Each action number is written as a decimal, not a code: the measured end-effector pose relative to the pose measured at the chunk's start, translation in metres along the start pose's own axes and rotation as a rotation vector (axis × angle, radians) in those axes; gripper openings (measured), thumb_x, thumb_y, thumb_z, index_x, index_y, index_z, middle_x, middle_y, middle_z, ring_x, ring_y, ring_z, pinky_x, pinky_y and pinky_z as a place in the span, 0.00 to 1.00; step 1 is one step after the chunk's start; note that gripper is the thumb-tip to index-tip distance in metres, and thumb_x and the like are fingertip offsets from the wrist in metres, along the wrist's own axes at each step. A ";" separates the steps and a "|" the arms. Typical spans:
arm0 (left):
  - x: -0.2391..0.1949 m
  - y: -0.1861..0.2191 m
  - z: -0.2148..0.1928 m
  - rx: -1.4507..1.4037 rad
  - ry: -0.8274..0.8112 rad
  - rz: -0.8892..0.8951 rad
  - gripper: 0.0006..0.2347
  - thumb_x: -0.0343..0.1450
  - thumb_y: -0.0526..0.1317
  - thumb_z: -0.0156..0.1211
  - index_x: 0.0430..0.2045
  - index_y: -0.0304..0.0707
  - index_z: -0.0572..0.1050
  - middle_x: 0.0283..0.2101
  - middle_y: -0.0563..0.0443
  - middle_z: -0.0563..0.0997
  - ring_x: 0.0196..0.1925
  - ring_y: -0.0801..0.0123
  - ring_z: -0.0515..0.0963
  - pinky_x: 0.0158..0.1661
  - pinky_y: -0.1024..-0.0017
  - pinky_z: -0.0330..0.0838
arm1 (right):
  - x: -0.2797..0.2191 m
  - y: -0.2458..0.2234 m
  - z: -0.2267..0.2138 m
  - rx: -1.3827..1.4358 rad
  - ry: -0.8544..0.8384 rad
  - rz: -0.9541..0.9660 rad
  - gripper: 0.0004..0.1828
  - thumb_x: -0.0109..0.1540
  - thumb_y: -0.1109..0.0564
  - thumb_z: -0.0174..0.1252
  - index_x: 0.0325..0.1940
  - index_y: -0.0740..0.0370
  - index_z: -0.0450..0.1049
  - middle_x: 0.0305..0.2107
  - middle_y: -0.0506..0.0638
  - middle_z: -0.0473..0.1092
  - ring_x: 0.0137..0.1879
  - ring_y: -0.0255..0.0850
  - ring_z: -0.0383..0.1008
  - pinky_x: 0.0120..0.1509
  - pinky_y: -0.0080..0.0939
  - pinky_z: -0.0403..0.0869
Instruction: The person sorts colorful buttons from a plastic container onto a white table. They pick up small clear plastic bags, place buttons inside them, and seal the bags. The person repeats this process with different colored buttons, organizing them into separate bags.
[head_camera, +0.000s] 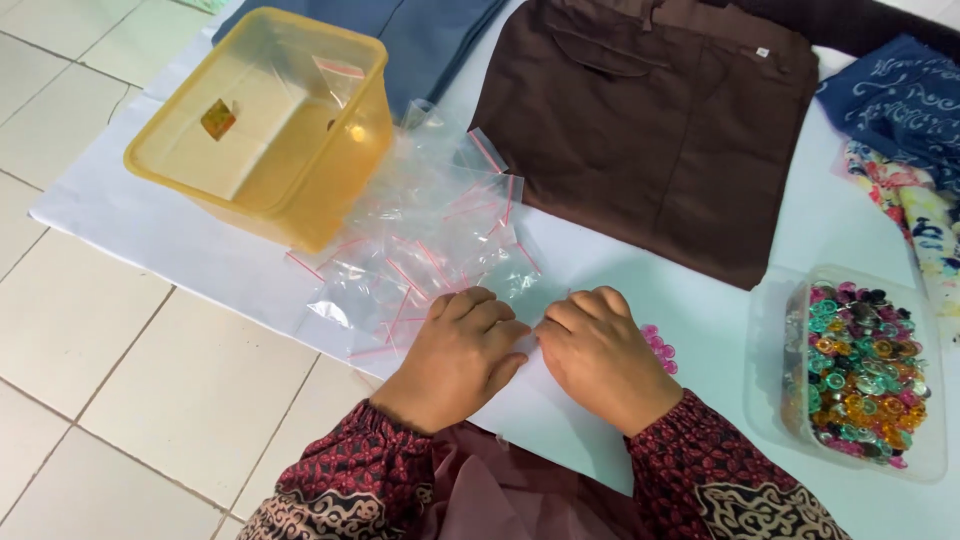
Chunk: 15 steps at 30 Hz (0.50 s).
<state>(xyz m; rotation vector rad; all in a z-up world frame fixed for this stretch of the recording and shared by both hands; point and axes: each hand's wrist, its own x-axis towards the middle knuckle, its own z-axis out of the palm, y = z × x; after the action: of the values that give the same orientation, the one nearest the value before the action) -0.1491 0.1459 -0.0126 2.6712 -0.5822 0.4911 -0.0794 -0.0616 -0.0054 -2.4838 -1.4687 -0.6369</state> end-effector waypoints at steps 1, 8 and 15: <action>0.011 0.000 -0.002 0.003 0.006 0.009 0.11 0.69 0.46 0.65 0.41 0.45 0.80 0.43 0.51 0.80 0.56 0.52 0.75 0.54 0.55 0.66 | 0.000 0.004 0.000 -0.010 0.006 0.001 0.09 0.60 0.62 0.59 0.26 0.53 0.73 0.26 0.42 0.68 0.41 0.42 0.72 0.53 0.46 0.69; 0.122 0.001 -0.014 -0.247 -0.137 0.137 0.16 0.66 0.44 0.68 0.45 0.43 0.77 0.46 0.46 0.80 0.56 0.44 0.77 0.54 0.46 0.67 | -0.001 0.058 -0.038 0.203 0.291 0.206 0.05 0.65 0.61 0.54 0.39 0.53 0.74 0.35 0.43 0.71 0.45 0.44 0.74 0.52 0.46 0.71; 0.164 0.006 0.043 -0.599 0.039 0.242 0.03 0.72 0.38 0.63 0.28 0.46 0.77 0.33 0.60 0.81 0.37 0.65 0.80 0.47 0.62 0.71 | -0.022 0.077 -0.045 0.413 0.429 0.544 0.11 0.66 0.58 0.54 0.51 0.64 0.74 0.45 0.52 0.75 0.54 0.45 0.75 0.62 0.43 0.74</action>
<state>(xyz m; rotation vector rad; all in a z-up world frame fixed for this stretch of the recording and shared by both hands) -0.0005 0.0695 0.0174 2.0323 -0.8859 0.3583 -0.0333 -0.1332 0.0290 -2.1049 -0.6466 -0.6232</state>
